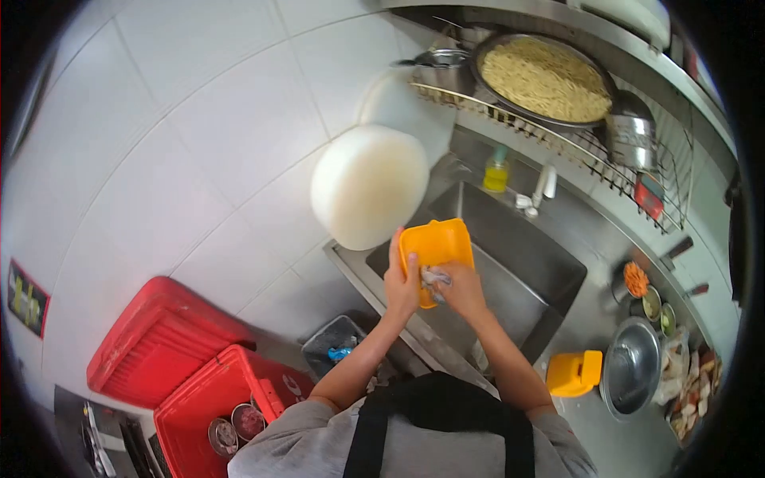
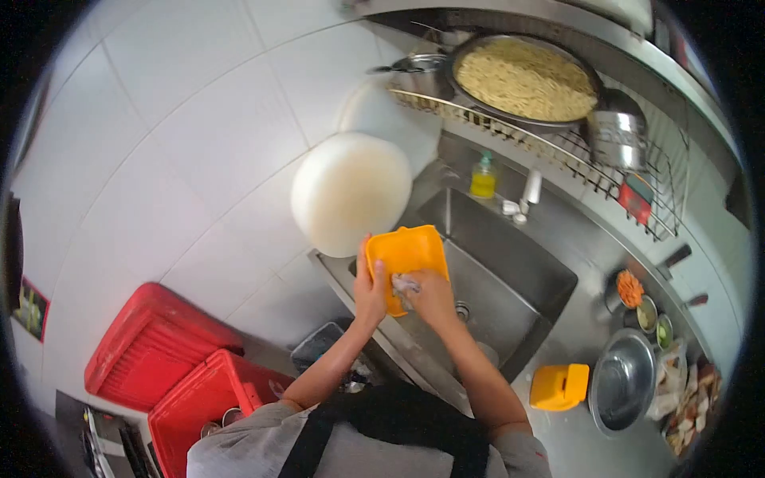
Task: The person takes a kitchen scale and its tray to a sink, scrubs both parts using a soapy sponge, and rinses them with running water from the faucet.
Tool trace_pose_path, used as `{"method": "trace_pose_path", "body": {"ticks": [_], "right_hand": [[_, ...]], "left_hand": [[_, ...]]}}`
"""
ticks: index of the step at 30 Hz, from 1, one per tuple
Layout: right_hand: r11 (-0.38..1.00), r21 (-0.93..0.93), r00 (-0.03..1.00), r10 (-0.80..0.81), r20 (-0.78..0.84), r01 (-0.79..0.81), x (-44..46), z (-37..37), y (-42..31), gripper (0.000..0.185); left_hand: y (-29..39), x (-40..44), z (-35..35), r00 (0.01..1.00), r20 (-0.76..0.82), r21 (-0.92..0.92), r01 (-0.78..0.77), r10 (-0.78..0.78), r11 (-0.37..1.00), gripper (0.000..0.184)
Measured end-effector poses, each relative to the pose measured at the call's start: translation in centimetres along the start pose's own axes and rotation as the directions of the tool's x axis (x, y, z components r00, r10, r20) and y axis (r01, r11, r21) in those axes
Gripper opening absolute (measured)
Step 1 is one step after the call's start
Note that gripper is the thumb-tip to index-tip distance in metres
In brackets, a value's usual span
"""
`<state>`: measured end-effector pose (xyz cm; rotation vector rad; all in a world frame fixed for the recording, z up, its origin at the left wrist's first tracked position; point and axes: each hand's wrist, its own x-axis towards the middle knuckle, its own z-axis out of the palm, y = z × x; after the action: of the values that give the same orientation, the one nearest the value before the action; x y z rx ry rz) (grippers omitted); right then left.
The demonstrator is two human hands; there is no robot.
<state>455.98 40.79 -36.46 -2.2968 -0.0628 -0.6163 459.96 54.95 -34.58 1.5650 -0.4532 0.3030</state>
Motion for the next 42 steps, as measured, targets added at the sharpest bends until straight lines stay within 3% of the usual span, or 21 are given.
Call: {"method": "trace_pose_path", "body": {"ticks": [3, 5, 6, 8, 11, 14, 17, 20, 23, 26, 27, 30, 33, 36, 39, 42], "right_hand": [[0.978, 0.207, 0.999, -0.025, -0.029, 0.031, 1.5, 1.8, -2.9, 0.022], [0.952, 0.304, 0.998, -0.013, -0.057, 0.03, 2.6, 1.5, -4.6, 0.022], [0.948, 0.3, 0.985, -0.141, 0.097, 0.106, 2.5, 2.1, -3.9, 0.022], [0.917, 0.316, 0.848, -0.358, 0.392, 0.242, 1.3, 3.1, -2.4, 0.023], [0.921, 0.324, 0.655, -0.384, 0.651, 0.217, 0.9, 3.1, -2.9, 0.018], [0.951, 0.308, 0.786, -0.168, 0.595, -0.03, 0.3, 4.5, -4.6, 0.018], [0.883, 0.454, 0.852, -0.324, 0.412, 0.116, -2.2, 6.2, -4.8, 0.019], [0.908, 0.135, 0.849, -0.419, 0.322, 0.396, -2.5, 3.6, -4.6, 0.02], [0.975, 0.139, 0.834, -0.221, 0.505, 0.174, -2.2, 2.7, -4.9, 0.02], [0.942, 0.288, 0.924, -0.258, 0.282, 0.175, -4.4, 3.9, -5.3, 0.021], [0.954, 0.218, 0.927, -0.263, 0.269, 0.207, -4.3, 3.3, -4.5, 0.021], [0.949, -0.003, 0.934, -0.308, 0.179, 0.314, -3.2, 0.7, -3.7, 0.022], [0.942, 0.065, 0.92, -0.334, 0.206, 0.328, -4.2, -0.3, -6.4, 0.021], [0.88, -0.122, 0.887, -0.45, 0.098, 0.46, -4.4, -1.3, -3.6, 0.017], [0.884, -0.312, 0.937, -0.312, 0.157, 0.347, -4.6, -2.6, -1.0, 0.013], [0.932, -0.274, 0.967, -0.198, 0.16, 0.236, -4.6, -2.0, -0.6, 0.014]], "left_hand": [[0.2, -1.0, -0.9, 0.999, 0.05, 0.179, -0.019, 0.011, 0.984, 0.056], [0.1, -1.3, -2.1, 1.0, -0.006, 0.188, -0.012, 0.014, 0.982, 0.057], [0.1, -1.2, -2.6, 1.0, -0.025, 0.189, -0.012, 0.017, 0.982, 0.057], [0.4, -1.7, -3.5, 0.999, -0.034, 0.179, 0.022, -0.016, 0.984, 0.056], [1.5, -2.4, -5.4, 0.995, -0.008, 0.157, 0.101, -0.101, 0.983, 0.052], [1.4, -2.5, -6.1, 1.0, -0.01, 0.285, 0.022, -0.02, 0.958, 0.052], [2.9, -2.3, -7.0, 0.998, 0.01, 0.355, 0.059, -0.067, 0.933, 0.052], [3.5, -2.2, -7.5, 0.991, 0.017, 0.35, 0.116, -0.13, 0.93, 0.052], [2.1, -2.8, -5.7, 0.996, -0.063, 0.312, 0.086, -0.069, 0.946, 0.053], [2.4, -2.2, -5.1, 0.994, -0.106, 0.328, 0.041, -0.006, 0.944, 0.054], [2.6, -1.3, -5.2, 0.994, -0.11, 0.338, 0.026, 0.012, 0.941, 0.055], [2.1, -0.5, -4.0, 0.991, -0.132, 0.148, -0.002, 0.022, 0.989, 0.055], [1.4, -0.3, -1.8, 0.991, -0.108, 0.154, -0.06, 0.077, 0.986, 0.055], [0.5, 0.9, -2.2, 0.999, 0.019, 0.078, 0.03, -0.032, 0.996, 0.054], [0.8, 2.3, -2.2, 0.961, 0.19, -0.018, 0.206, -0.199, 0.978, 0.057], [4.6, 1.4, -0.8, 0.832, 0.353, -0.091, 0.486, -0.428, 0.869, 0.066]]}}
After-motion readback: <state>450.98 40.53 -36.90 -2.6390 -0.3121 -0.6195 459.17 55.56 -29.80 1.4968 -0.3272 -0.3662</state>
